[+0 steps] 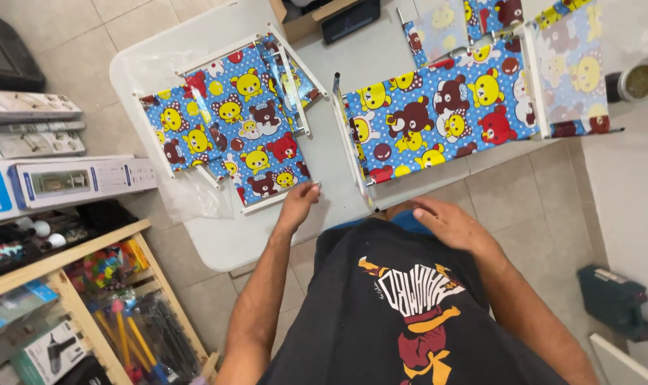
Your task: Assembling small multi-tiered display racks with patterned fabric and plastic frames on a table.
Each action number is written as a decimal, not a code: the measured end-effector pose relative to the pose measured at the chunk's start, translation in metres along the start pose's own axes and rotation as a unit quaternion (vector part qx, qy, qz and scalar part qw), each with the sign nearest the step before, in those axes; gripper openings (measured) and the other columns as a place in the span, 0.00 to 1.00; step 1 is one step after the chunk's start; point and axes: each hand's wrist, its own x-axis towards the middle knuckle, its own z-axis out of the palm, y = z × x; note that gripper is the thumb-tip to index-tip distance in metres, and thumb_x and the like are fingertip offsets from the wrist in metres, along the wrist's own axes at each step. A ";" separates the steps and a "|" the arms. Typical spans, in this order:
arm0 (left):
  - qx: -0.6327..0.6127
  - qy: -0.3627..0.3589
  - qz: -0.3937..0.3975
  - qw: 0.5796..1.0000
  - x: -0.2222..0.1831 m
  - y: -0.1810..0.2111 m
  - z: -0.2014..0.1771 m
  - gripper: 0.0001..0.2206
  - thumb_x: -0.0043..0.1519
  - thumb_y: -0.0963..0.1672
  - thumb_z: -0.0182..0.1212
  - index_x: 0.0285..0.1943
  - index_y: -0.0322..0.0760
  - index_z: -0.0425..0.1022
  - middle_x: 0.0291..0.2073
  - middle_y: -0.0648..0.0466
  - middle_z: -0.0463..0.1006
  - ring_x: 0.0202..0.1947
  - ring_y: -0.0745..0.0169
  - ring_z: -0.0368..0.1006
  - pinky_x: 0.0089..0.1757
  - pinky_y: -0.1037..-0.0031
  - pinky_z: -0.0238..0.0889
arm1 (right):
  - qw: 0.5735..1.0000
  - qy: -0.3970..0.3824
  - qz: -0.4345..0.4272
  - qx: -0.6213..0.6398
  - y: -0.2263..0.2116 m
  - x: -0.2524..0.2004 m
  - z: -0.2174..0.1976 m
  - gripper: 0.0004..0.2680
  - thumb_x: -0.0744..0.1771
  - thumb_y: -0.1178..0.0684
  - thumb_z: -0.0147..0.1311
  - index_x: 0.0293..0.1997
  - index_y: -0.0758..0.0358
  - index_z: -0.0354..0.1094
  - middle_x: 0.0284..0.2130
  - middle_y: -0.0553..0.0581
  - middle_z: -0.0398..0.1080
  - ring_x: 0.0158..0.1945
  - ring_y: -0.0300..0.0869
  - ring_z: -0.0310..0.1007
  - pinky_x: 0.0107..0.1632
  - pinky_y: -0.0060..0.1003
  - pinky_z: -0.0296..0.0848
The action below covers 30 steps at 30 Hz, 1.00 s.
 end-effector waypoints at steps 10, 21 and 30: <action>-0.520 0.313 -0.173 0.776 0.042 -0.104 0.022 0.39 0.70 0.57 0.56 0.80 0.35 0.40 0.67 0.42 0.61 0.69 0.42 0.62 0.63 0.51 0.56 | 0.958 -0.175 -0.003 -0.227 0.061 0.046 -0.080 0.22 0.68 0.36 0.52 0.69 0.53 0.64 0.57 0.65 0.74 0.61 0.58 0.74 0.63 0.54 0.71; -0.651 0.385 -0.066 0.651 0.038 -0.077 -0.003 0.24 0.67 0.56 0.59 0.61 0.38 0.64 0.47 0.50 0.69 0.50 0.43 0.76 0.53 0.49 0.75 | 0.945 -0.186 -0.020 -0.269 0.110 0.066 -0.132 0.24 0.67 0.35 0.53 0.70 0.52 0.62 0.58 0.62 0.74 0.62 0.54 0.74 0.63 0.51 0.72; -0.512 0.427 0.126 0.735 -0.067 0.027 -0.022 0.09 0.70 0.50 0.52 0.43 0.44 0.66 0.38 0.55 0.76 0.40 0.47 0.84 0.41 0.59 0.85 | 0.940 -0.194 -0.066 -0.272 0.098 0.060 -0.111 0.22 0.68 0.39 0.55 0.69 0.53 0.63 0.58 0.62 0.74 0.62 0.55 0.73 0.62 0.52 0.72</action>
